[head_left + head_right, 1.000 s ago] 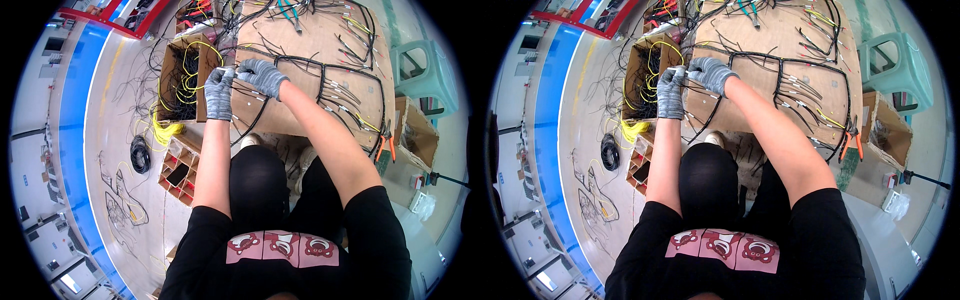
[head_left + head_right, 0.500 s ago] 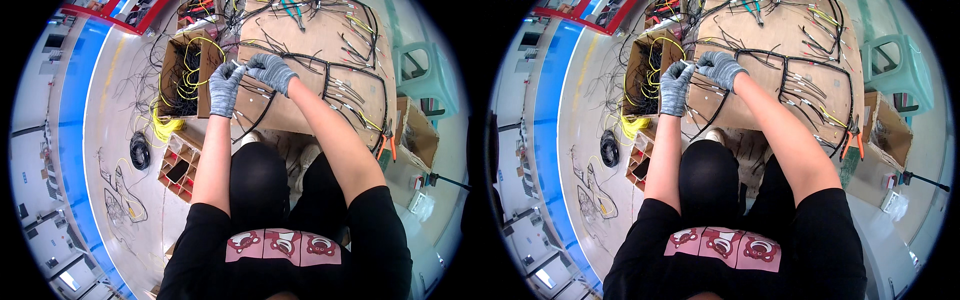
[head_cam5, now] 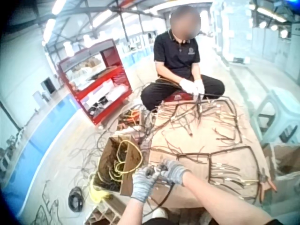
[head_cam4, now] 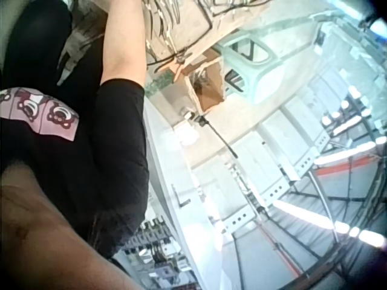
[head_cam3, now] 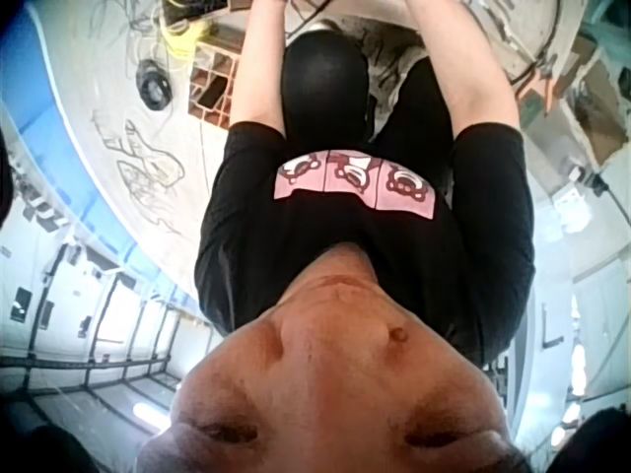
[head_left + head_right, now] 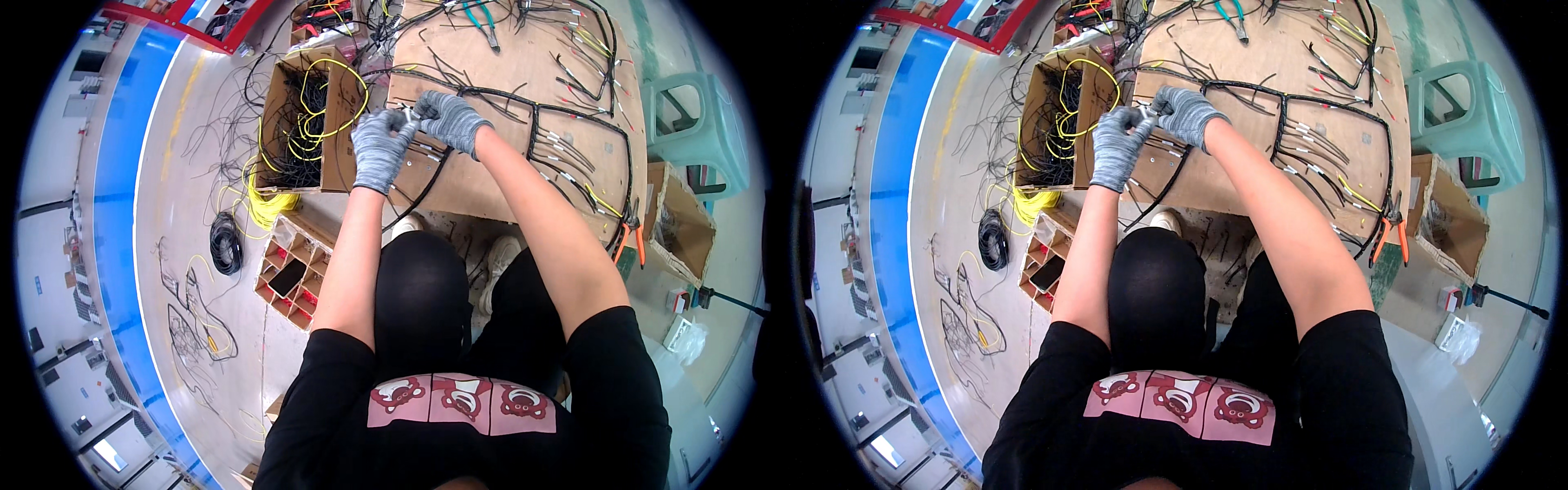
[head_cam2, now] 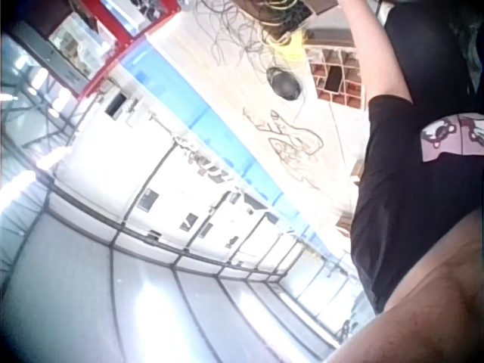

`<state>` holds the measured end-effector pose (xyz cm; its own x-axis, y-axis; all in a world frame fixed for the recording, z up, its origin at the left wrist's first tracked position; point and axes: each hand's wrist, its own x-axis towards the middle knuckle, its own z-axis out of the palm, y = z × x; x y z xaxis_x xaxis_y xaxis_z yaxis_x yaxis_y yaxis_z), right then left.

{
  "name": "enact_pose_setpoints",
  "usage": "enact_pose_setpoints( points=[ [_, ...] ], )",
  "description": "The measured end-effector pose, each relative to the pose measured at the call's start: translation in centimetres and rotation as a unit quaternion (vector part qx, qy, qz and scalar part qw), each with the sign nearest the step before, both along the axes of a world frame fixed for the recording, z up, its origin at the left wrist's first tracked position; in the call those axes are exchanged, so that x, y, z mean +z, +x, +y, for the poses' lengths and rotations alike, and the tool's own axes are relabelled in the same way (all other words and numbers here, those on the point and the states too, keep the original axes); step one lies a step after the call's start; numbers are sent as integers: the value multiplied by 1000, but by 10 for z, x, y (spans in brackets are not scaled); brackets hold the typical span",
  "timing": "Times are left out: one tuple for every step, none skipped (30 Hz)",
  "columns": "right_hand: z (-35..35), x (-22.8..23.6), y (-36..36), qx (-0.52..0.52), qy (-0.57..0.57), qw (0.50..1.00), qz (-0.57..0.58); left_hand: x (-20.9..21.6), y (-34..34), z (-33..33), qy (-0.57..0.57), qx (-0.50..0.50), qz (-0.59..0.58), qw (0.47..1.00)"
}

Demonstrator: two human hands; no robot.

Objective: The person sits at a workbench and uses wire cutters to strip the outer insulation from multiple black wires. They then insert white plastic sleeves onto the stripped ends and place the prepared wires on the table.

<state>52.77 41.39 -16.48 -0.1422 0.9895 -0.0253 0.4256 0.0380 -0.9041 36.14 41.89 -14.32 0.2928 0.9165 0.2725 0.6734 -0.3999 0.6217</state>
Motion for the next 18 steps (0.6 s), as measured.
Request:
enact_pose_setpoints(
  points=[
    [0, -1, -1, 5, 7, 1000, 15, 0, -5, 3, -45, 31, -68, 996],
    [-1, 0, -1, 9, 11, 999, 31, 4, -10, 4, -91, 60, -136, 985],
    [-1, 0, -2, 10, -5, 1000, -6, 8, -15, 6, -103, 69, -213, 969],
    [-3, 0, -2, 11, -21, 999, -44, 10, -15, 3, -145, 84, -325, 931],
    [-3, 5, -5, 13, -34, 996, -80, 11, -19, 1, -153, 84, -352, 920],
    [-3, 9, -9, 16, -41, 994, -99, 11, -22, 1, -161, 83, -378, 908],
    [-3, 13, -13, 18, -48, 992, -118, 3, -27, 2, -172, 68, -411, 893],
    [-3, 16, -15, 19, -56, 989, -137, 0, -31, 2, -193, 81, -402, 892],
    [0, 20, -18, 33, -63, 983, -170, -4, -34, 2, -204, 81, -411, 885],
    [1, 22, -22, 24, -42, 983, -180, -7, -37, 2, -216, 80, -421, 877],
    [1, 21, -24, 13, -23, 981, -191, -6, -37, 1, -222, 82, -418, 877],
    [0, 21, -25, 3, -3, 980, -201, -4, -37, 1, -228, 83, -415, 877],
    [-1, 21, -24, -1, -6, 984, -177, -3, -37, 1, -234, 85, -413, 876],
    [-1, 19, -23, -1, -5, 988, -156, -3, -37, 2, -246, 77, -411, 875],
    [0, 17, -22, -1, -4, 991, -135, -3, -37, 2, -257, 69, -409, 873],
    [0, 15, -21, -1, -4, 993, -114, -3, -38, 3, -268, 60, -407, 871],
    [0, 12, -20, -9, 5, 996, -88, -3, -38, 3, -275, 53, -403, 871],
    [-1, 9, -20, -16, 14, 998, -62, -3, -38, 3, -282, 46, -400, 871]
  ],
)
